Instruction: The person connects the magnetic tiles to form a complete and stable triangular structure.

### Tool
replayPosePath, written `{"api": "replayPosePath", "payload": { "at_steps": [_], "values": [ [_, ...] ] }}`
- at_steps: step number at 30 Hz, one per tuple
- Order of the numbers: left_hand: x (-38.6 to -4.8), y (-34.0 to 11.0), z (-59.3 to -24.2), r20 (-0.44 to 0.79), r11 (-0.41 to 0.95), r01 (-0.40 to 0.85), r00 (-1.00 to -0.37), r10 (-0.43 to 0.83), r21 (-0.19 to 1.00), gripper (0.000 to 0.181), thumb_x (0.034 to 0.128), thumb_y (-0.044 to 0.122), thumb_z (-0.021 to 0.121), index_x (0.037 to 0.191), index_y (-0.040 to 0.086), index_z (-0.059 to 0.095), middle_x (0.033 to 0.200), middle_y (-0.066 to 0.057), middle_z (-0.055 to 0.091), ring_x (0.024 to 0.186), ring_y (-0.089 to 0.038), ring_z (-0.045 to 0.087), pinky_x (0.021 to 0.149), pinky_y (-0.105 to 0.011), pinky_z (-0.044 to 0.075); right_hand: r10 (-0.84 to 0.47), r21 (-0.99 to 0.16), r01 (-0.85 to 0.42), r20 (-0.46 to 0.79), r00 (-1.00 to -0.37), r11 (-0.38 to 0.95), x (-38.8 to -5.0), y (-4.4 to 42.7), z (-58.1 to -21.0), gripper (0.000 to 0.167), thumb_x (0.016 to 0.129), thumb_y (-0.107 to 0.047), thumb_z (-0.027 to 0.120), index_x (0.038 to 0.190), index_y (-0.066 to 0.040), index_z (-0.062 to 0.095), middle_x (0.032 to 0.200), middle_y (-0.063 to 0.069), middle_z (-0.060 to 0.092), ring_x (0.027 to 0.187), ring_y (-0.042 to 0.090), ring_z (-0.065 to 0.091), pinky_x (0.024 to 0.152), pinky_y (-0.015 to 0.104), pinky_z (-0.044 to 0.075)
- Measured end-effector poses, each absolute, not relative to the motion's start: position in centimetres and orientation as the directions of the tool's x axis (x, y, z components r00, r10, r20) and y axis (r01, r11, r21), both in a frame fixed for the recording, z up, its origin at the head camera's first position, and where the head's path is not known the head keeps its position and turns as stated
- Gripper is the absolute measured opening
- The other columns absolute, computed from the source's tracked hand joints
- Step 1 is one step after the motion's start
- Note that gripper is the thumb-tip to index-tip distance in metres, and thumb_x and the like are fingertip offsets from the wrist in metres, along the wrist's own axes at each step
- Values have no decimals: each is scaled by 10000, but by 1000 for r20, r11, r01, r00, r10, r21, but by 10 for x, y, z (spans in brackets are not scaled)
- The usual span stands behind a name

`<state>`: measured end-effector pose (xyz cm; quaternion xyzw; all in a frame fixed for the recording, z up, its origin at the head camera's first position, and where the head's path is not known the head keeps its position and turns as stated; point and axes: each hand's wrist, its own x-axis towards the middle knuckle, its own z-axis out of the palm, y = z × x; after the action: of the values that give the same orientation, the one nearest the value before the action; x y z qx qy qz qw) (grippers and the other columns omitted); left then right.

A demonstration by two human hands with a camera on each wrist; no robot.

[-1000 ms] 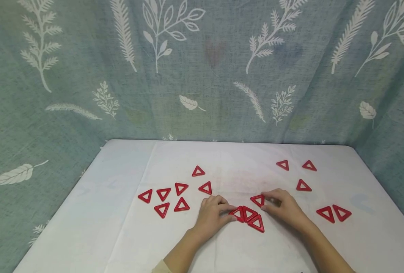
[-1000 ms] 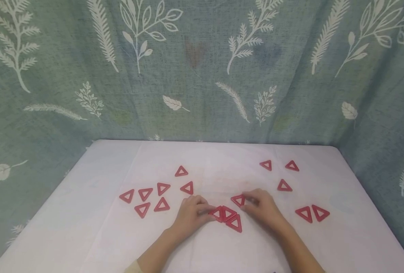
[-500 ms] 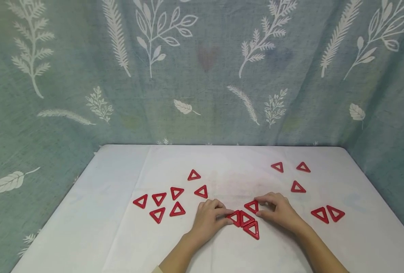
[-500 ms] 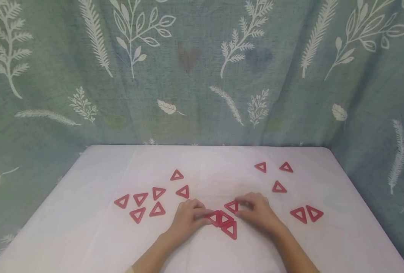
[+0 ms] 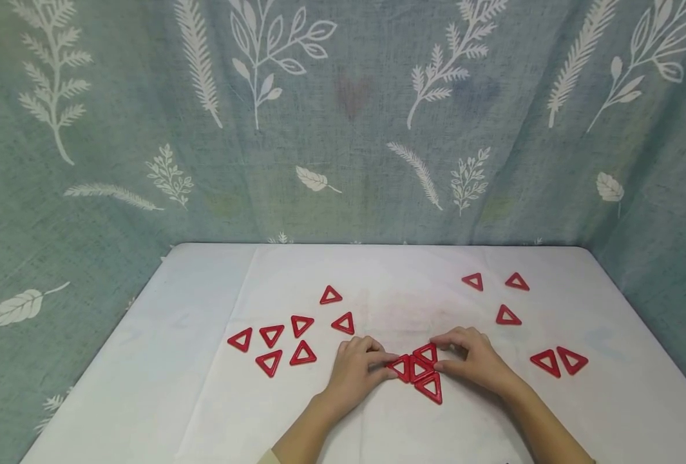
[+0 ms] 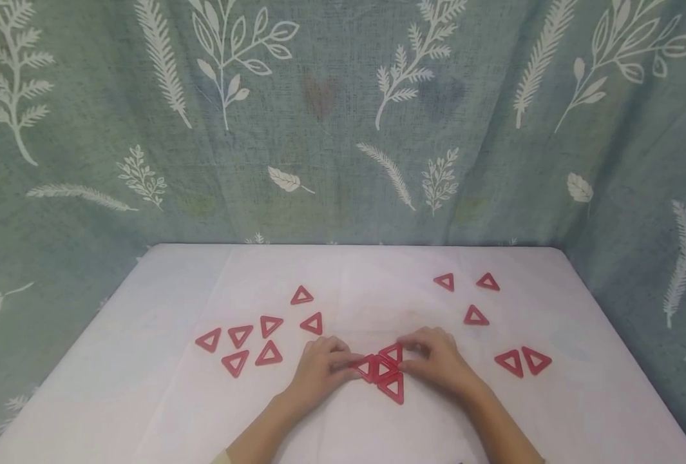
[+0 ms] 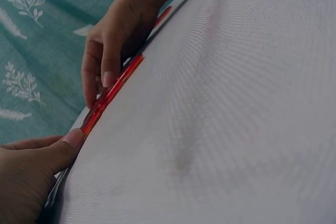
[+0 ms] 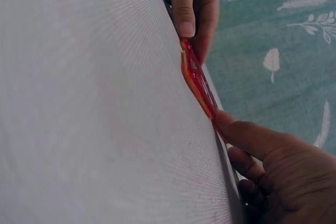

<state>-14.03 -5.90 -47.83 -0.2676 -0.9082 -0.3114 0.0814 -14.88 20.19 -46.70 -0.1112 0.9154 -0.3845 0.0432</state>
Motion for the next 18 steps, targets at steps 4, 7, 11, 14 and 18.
{"api": "replayPosePath", "payload": {
  "at_steps": [4, 7, 11, 14, 18],
  "values": [
    [-140, -58, -479, 317, 666, 531, -847, 426, 523, 252, 793, 357, 737, 1031, 274, 744, 913, 127, 545, 856, -50, 460, 806, -287, 341, -237, -711, -174, 10, -971, 681, -148, 201, -467, 433, 714, -285, 816, 1122, -206, 695, 1029, -52, 641, 1010, 165, 487, 848, 406, 363],
    [-140, -57, -480, 322, 666, 523, -852, 412, 532, 263, 776, 349, 755, 1021, 254, 745, 909, 115, 553, 863, -63, 474, 803, -289, 349, -236, -708, -180, 19, -971, 682, -148, 202, -468, 430, 709, -288, 820, 1111, -200, 697, 1015, -57, 638, 1004, 162, 488, 849, 411, 366],
    [-141, -56, -481, 316, 667, 488, -873, 371, 564, 282, 757, 350, 772, 1011, 231, 743, 900, 107, 554, 870, -73, 481, 805, -293, 365, -229, -703, -186, 34, -973, 687, -148, 201, -470, 420, 687, -298, 836, 1071, -200, 697, 981, -74, 627, 998, 160, 495, 859, 423, 368],
    [-140, -55, -481, 304, 680, 453, -891, 336, 576, 315, 742, 370, 783, 1018, 228, 735, 903, 104, 547, 882, -78, 472, 824, -305, 374, -222, -686, -211, 75, -972, 696, -148, 200, -473, 412, 660, -301, 854, 1025, -198, 695, 942, -87, 617, 966, 147, 498, 853, 420, 372],
    [-138, -53, -481, 296, 718, 440, -897, 328, 539, 416, 712, 421, 792, 1059, 212, 694, 951, 72, 530, 923, -109, 456, 847, -331, 372, -209, -649, -250, 142, -968, 719, -149, 197, -477, 408, 627, -313, 873, 973, -193, 694, 907, -99, 619, 901, 117, 493, 817, 394, 374]
  ]
}}
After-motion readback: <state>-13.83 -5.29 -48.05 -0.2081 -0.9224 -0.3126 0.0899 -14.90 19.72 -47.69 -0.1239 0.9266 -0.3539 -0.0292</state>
